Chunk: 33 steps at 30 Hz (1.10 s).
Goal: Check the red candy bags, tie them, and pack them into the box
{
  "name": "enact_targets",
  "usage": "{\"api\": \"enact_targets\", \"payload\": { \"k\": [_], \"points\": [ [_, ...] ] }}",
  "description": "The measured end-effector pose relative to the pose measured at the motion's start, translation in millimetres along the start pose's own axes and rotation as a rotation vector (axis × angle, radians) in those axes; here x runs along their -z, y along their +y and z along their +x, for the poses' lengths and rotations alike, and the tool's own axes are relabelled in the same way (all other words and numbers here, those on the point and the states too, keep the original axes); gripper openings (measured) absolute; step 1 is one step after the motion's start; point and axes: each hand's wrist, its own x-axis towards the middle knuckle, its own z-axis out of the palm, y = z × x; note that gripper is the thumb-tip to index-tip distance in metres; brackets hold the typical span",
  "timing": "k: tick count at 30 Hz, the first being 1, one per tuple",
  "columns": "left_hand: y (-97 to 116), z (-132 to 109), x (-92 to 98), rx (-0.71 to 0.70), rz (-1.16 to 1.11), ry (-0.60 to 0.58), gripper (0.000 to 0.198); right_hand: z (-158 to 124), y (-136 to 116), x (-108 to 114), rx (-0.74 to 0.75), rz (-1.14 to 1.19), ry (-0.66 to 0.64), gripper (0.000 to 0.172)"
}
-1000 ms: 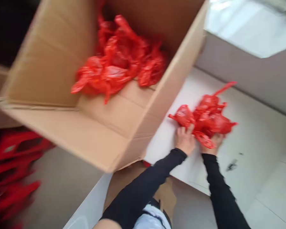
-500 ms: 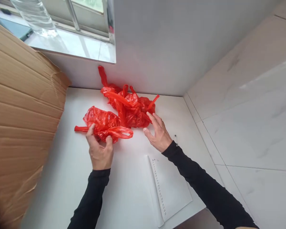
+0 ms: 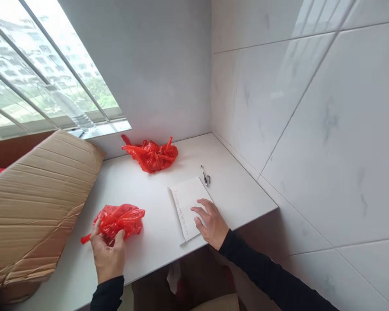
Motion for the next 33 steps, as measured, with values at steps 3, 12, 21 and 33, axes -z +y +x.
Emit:
{"api": "enact_targets", "payload": {
  "k": [3,12,21,33],
  "points": [
    [-1.8,-13.5,7.6,0.011,-0.008,-0.055,0.076,-8.5,7.3,-5.9,0.036,-0.005,0.066,0.03],
    [-22.6,-23.0,8.5,0.032,-0.078,-0.038,0.061,-12.4,13.0,-18.7,0.063,-0.068,0.115,0.029],
    [-44.7,-20.2,17.4,0.067,-0.228,0.029,0.068,-16.0,3.6,-21.3,0.021,-0.118,0.099,0.027],
    [-31.0,0.7,40.8,0.102,0.081,-0.002,0.068,58.1,-72.4,-7.7,0.044,0.393,-0.247,0.026]
  ]
}}
